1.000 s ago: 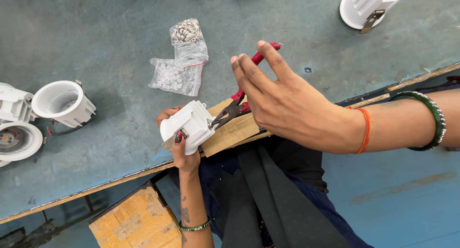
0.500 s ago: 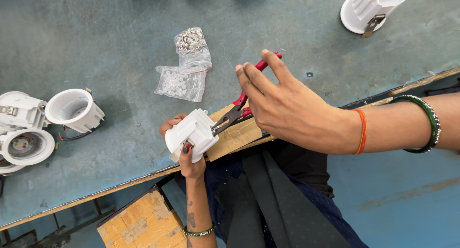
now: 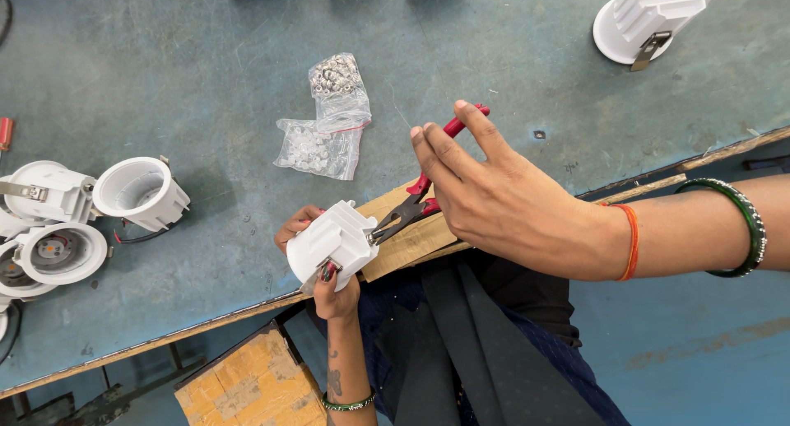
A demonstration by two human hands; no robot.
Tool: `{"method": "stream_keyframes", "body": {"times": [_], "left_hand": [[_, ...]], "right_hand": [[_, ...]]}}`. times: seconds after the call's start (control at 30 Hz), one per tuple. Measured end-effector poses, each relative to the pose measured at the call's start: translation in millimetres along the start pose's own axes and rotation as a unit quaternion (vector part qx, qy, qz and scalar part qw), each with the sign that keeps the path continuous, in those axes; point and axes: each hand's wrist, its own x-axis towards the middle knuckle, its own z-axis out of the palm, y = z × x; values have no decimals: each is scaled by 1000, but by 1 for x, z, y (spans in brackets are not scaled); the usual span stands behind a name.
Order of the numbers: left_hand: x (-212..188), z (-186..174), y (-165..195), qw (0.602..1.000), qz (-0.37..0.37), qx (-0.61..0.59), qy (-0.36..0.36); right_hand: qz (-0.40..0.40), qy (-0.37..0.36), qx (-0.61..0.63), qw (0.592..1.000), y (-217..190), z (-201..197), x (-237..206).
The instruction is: The person picks up a white plastic light fixture housing from the workbench, threads a black wire through it, and uses pliers to grip and pull the wire through the housing opening. They work on one housing at a time, setting each one down on the bench as they go.
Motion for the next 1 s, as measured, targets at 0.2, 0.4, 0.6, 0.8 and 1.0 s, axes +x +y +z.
{"method": "stream_keyframes", "body": {"times": [0.2,0.4,0.6,0.8,1.0], "left_hand": [[0,0,-1,1000,-2,8,9],[-1,-1,-1,1000,3,13,7],[-1,-1,-1,1000,13,15,4],[2,-3,0,1000,3,1,9],[1,-4,1,1000,-6,-8,9]], "right_hand": [[-5,-6,7,1000,0,0,1],[-1,0,3,1000,0,0,2],[-20,-16,-3,1000,0,2,2],[-57,62,27,996,10,20,6],[-97,72,73,990,14,32,8]]}}
